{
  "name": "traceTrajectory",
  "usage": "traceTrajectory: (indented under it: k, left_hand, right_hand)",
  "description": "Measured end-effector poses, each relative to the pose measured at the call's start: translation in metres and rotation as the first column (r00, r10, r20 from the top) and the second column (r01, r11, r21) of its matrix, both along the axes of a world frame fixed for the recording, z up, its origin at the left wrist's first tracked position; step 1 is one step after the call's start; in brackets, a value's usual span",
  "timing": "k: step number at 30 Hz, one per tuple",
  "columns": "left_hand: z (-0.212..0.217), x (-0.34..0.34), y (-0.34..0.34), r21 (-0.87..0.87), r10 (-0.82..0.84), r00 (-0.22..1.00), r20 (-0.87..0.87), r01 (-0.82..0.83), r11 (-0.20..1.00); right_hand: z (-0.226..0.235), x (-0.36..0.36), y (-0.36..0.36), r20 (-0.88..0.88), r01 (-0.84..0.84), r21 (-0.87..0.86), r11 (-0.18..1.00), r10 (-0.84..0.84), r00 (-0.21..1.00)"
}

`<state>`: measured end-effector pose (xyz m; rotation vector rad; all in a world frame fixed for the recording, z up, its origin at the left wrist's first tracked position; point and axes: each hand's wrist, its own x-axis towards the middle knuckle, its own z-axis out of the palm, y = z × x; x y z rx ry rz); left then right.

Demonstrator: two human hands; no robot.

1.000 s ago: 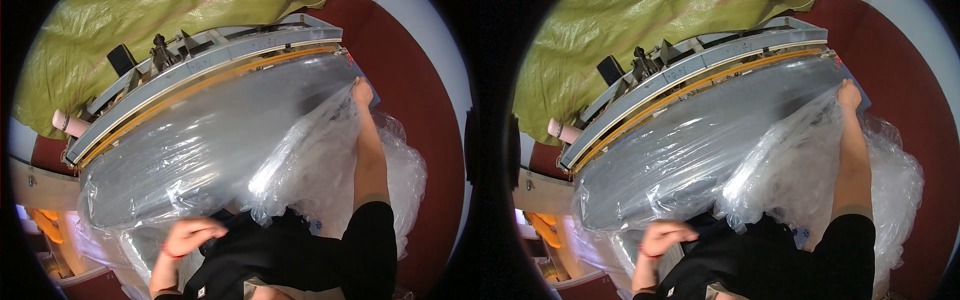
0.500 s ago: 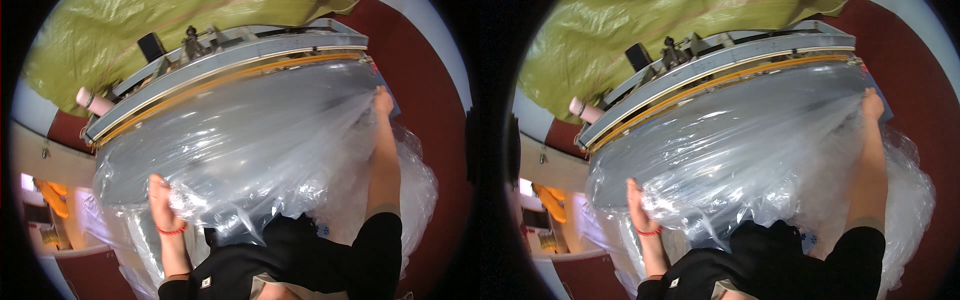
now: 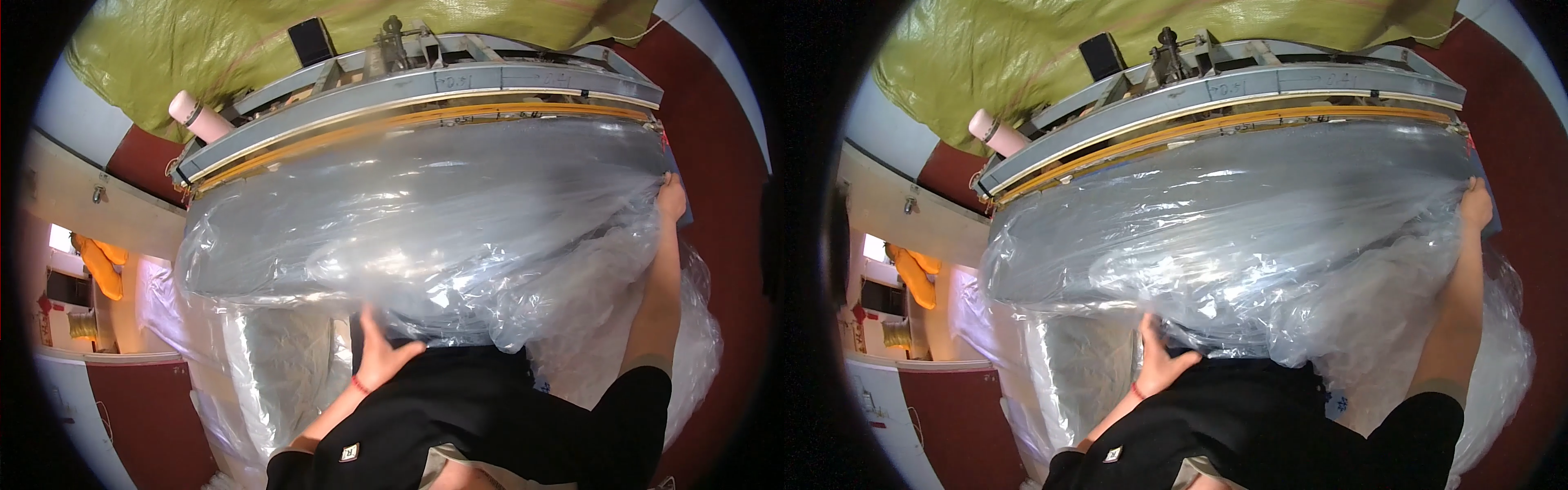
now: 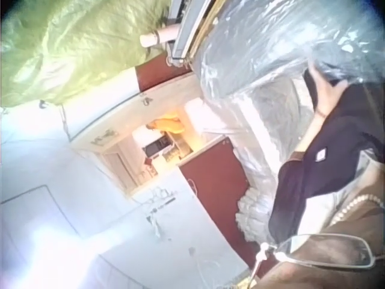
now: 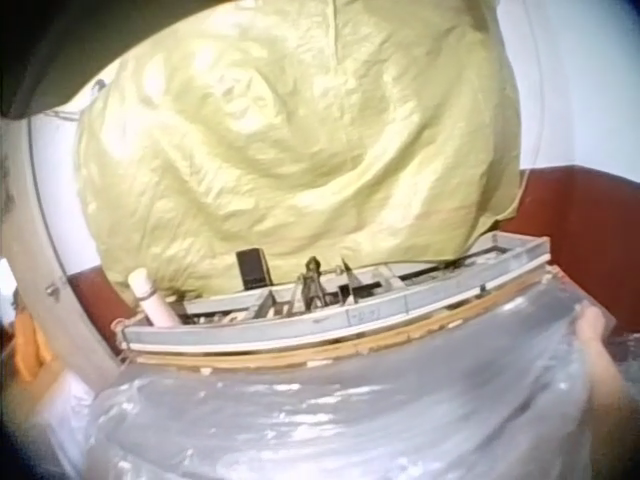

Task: The person repeatedly pulls and aligns plastic film over a work surface, presses the sealing bar down to heat seal the sheets, and smooths out the plastic by hand.

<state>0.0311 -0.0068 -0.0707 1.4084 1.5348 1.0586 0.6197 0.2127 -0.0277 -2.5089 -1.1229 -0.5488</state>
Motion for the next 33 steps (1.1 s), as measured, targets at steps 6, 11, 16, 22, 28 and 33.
traceTrajectory:
  k: [6,11,16,22,28,33]
  left_hand:
    - [-0.043,-0.059,0.025,0.038,0.332,0.939,0.088,-0.337,0.941]
    - [0.092,-0.149,0.043,0.332,0.556,0.680,0.479,-0.726,0.602]
    - [0.174,-0.202,0.084,0.320,0.410,0.732,0.544,-0.633,0.705]
    - [0.194,-0.253,0.156,0.769,0.728,0.457,-0.511,-0.135,0.625]
    - [0.132,-0.134,0.165,0.036,-0.371,0.550,-0.748,0.591,0.806]
    - [0.072,-0.163,0.184,-0.009,-0.217,0.468,-0.856,0.407,0.913]
  right_hand:
    - [-0.001,0.003,0.002,-0.020,-0.010,0.005,1.000,0.010,1.000]
    - [0.003,-0.001,-0.005,0.004,-0.062,-0.009,0.998,0.062,0.998]
    - [-0.003,0.009,-0.008,-0.002,-0.113,0.050,0.992,0.113,0.994]
    - [-0.001,0.003,0.001,-0.021,-0.099,0.053,0.994,0.100,0.995]
    - [-0.001,0.009,-0.002,-0.086,-0.078,0.044,0.996,0.081,0.993]
    - [-0.004,0.010,0.001,-0.092,-0.088,0.088,0.992,0.096,0.991]
